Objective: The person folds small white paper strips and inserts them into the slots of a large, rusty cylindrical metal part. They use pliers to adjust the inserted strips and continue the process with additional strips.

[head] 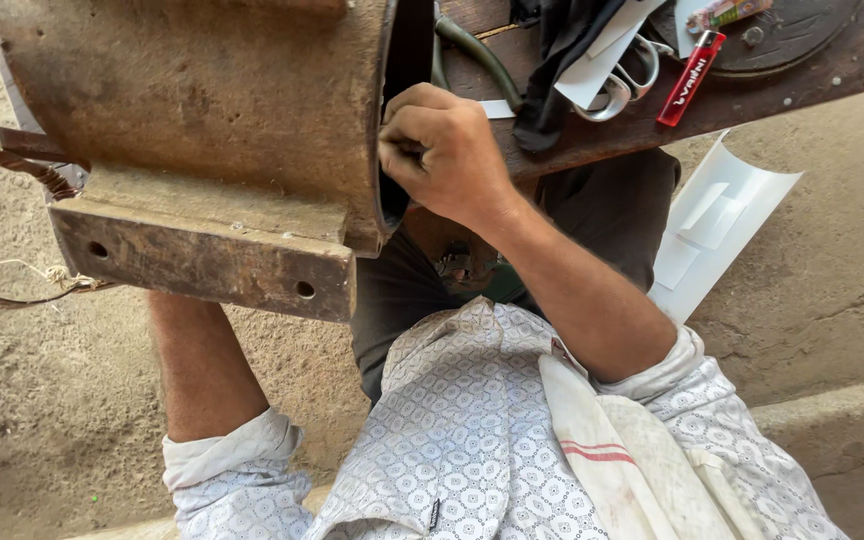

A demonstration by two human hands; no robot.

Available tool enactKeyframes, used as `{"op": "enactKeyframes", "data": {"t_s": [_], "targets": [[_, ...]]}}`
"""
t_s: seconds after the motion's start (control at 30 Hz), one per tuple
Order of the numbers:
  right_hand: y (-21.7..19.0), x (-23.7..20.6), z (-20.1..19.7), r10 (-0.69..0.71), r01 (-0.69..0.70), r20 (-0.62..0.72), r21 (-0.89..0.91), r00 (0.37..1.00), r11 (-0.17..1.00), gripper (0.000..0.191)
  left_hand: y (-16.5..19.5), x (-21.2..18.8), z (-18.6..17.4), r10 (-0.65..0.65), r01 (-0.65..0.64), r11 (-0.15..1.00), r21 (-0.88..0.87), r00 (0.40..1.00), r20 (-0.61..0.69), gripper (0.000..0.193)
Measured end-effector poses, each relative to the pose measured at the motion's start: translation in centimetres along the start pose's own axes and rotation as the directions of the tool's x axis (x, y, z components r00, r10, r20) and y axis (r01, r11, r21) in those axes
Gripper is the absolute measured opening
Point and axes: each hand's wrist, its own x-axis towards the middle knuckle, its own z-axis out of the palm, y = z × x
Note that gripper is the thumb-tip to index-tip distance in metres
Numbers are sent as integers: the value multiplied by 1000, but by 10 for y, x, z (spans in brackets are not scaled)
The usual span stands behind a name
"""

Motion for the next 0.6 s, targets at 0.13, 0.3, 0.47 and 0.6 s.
{"op": "enactKeyframes", "data": {"t_s": [0.13, 0.3, 0.47, 0.6], "targets": [[-2, -9, -15, -75, 75, -12, -16, 997, 997, 15, 0, 2, 2, 8, -8, 1000, 5, 1000, 7, 24], [1, -14, -19, -57, 57, -5, 49, 998, 997, 10, 1, 5, 3, 2, -2, 1000, 14, 1000, 1, 25], [4, -5, 0, -5, 5, 28, 12, 1000, 1000, 10, 2, 3, 5, 4, -4, 1000, 22, 1000, -2, 25], [11, -2, -6, 61, -67, 48, 127, 997, 990, 13, 5, 1, 5, 5, -5, 1000, 29, 1000, 4, 25]]}}
